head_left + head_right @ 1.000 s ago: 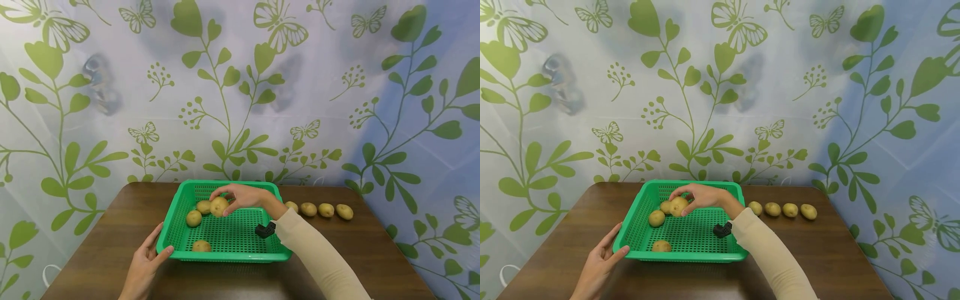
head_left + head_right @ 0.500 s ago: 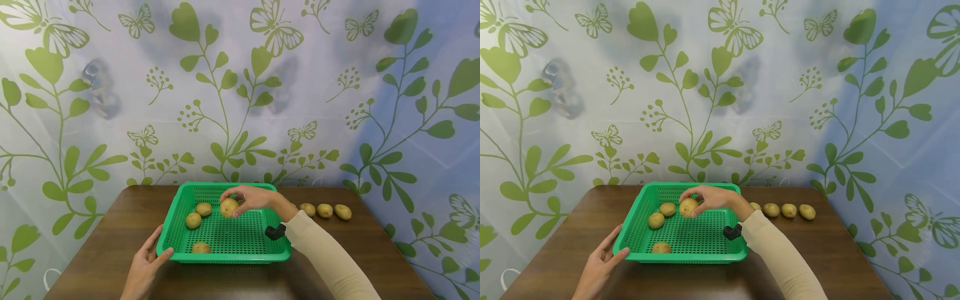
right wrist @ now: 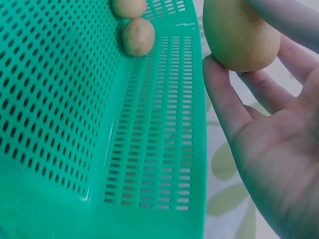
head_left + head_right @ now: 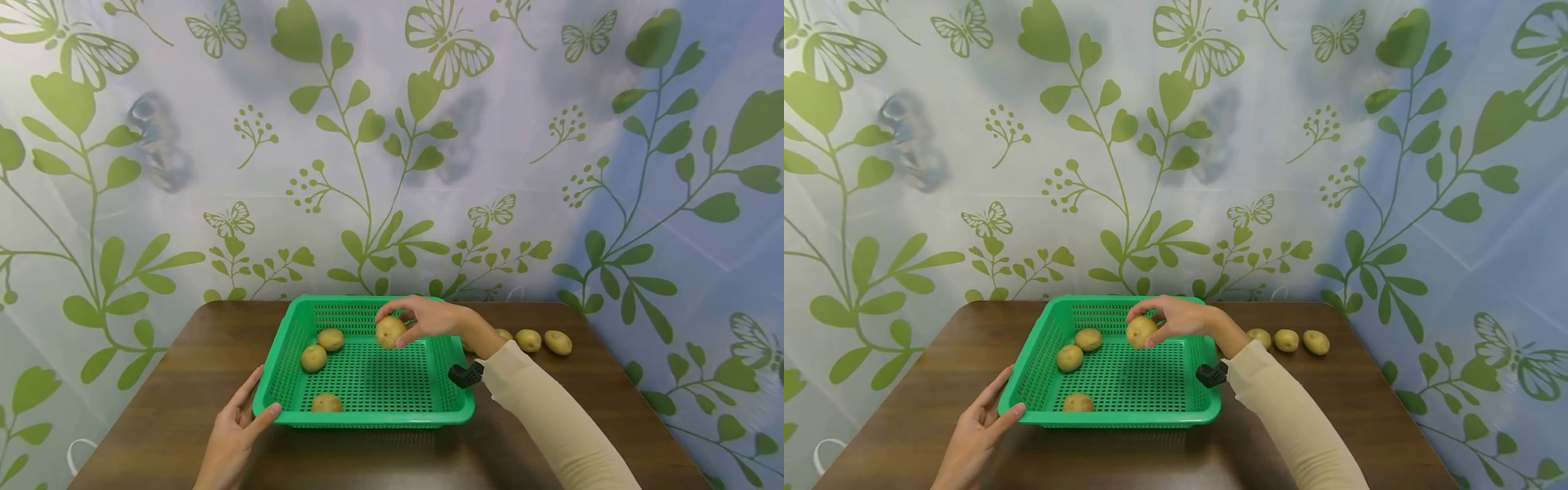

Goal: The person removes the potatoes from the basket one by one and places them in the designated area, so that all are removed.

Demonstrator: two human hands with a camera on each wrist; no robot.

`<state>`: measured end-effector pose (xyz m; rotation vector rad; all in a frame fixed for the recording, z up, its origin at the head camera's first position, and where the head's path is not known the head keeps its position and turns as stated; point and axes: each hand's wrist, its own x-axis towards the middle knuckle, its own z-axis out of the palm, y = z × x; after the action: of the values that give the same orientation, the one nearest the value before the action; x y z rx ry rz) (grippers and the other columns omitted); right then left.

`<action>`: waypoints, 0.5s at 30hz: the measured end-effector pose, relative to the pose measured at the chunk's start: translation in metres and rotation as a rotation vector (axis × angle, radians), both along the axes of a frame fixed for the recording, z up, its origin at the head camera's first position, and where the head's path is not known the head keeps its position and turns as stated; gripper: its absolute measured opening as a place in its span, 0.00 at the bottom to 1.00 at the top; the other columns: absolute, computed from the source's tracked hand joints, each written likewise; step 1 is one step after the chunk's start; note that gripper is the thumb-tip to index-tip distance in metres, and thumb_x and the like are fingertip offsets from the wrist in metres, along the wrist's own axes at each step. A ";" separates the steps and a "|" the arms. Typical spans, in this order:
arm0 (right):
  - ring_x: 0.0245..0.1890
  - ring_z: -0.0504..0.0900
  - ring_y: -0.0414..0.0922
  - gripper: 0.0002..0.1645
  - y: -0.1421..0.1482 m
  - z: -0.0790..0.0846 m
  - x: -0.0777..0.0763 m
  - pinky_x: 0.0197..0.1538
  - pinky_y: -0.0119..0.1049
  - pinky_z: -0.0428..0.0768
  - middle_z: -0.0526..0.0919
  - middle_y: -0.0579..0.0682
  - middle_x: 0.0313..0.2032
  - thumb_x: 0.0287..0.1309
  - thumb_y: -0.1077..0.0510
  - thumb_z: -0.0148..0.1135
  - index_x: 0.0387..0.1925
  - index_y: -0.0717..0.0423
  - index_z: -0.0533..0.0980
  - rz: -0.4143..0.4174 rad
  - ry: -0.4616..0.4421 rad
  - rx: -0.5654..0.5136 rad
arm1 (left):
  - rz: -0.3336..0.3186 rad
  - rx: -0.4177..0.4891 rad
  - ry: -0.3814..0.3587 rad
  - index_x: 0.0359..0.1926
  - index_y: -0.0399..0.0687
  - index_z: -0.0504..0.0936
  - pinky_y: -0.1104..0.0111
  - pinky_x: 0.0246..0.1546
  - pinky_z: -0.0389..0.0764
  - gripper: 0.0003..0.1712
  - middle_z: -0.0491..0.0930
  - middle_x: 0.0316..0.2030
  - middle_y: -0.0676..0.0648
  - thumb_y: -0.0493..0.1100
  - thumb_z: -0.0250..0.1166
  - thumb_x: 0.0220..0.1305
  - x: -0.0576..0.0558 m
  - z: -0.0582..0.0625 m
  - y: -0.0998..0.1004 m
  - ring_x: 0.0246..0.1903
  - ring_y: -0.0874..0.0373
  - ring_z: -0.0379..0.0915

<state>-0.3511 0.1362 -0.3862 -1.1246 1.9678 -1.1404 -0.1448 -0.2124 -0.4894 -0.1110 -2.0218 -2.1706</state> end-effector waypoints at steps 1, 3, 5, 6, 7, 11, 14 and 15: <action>0.55 0.82 0.53 0.34 0.002 0.000 0.000 0.52 0.46 0.85 0.74 0.54 0.62 0.61 0.67 0.74 0.67 0.63 0.72 0.000 0.001 0.000 | 0.002 0.000 0.003 0.81 0.38 0.52 0.73 0.55 0.79 0.43 0.51 0.77 0.29 0.30 0.63 0.73 0.000 0.000 0.000 0.64 0.69 0.70; 0.54 0.82 0.53 0.33 0.007 0.001 0.000 0.51 0.46 0.85 0.74 0.54 0.61 0.61 0.66 0.74 0.67 0.61 0.73 0.002 0.006 0.000 | 0.004 0.000 0.005 0.81 0.38 0.52 0.72 0.54 0.80 0.43 0.50 0.77 0.28 0.29 0.62 0.73 0.000 0.000 0.000 0.63 0.69 0.71; 0.54 0.82 0.53 0.33 0.012 0.001 0.000 0.50 0.46 0.85 0.74 0.55 0.62 0.62 0.65 0.74 0.67 0.59 0.73 0.004 0.015 0.003 | 0.000 0.005 0.010 0.81 0.38 0.52 0.72 0.54 0.80 0.43 0.50 0.77 0.28 0.29 0.62 0.74 -0.001 -0.001 0.000 0.63 0.70 0.71; 0.54 0.82 0.54 0.32 0.014 0.001 0.000 0.50 0.46 0.85 0.73 0.56 0.63 0.63 0.64 0.73 0.67 0.58 0.73 0.007 0.021 0.004 | -0.005 0.010 0.014 0.81 0.37 0.51 0.72 0.54 0.80 0.43 0.49 0.77 0.28 0.29 0.62 0.74 -0.001 -0.001 0.000 0.63 0.70 0.70; 0.54 0.82 0.53 0.32 0.017 0.000 0.000 0.50 0.46 0.85 0.72 0.57 0.64 0.63 0.64 0.73 0.67 0.57 0.73 0.007 0.029 0.007 | -0.012 0.015 0.018 0.81 0.37 0.51 0.72 0.54 0.80 0.43 0.49 0.77 0.28 0.29 0.62 0.74 -0.001 -0.001 0.000 0.63 0.70 0.70; 0.56 0.81 0.54 0.31 0.029 0.001 0.000 0.51 0.47 0.84 0.68 0.62 0.68 0.64 0.64 0.73 0.67 0.57 0.73 -0.004 0.040 0.009 | -0.030 0.031 0.037 0.81 0.35 0.50 0.73 0.54 0.80 0.43 0.48 0.77 0.28 0.27 0.61 0.74 -0.001 -0.002 0.001 0.63 0.71 0.70; 0.57 0.80 0.55 0.32 0.036 0.001 0.000 0.54 0.47 0.84 0.69 0.60 0.67 0.63 0.63 0.74 0.66 0.56 0.74 -0.015 0.043 0.012 | -0.028 0.021 0.040 0.81 0.35 0.50 0.73 0.53 0.80 0.42 0.47 0.77 0.28 0.27 0.61 0.74 -0.001 -0.002 0.001 0.62 0.73 0.69; 0.58 0.79 0.55 0.32 0.039 0.002 0.001 0.55 0.48 0.83 0.70 0.59 0.67 0.62 0.63 0.74 0.66 0.55 0.74 -0.018 0.045 0.014 | -0.026 0.016 0.040 0.81 0.35 0.50 0.74 0.53 0.80 0.42 0.47 0.77 0.27 0.27 0.61 0.74 -0.001 -0.003 0.000 0.62 0.74 0.69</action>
<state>-0.3501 0.1750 -0.3845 -1.1363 2.0207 -1.1187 -0.1456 -0.2119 -0.4920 -0.1776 -1.9921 -2.1821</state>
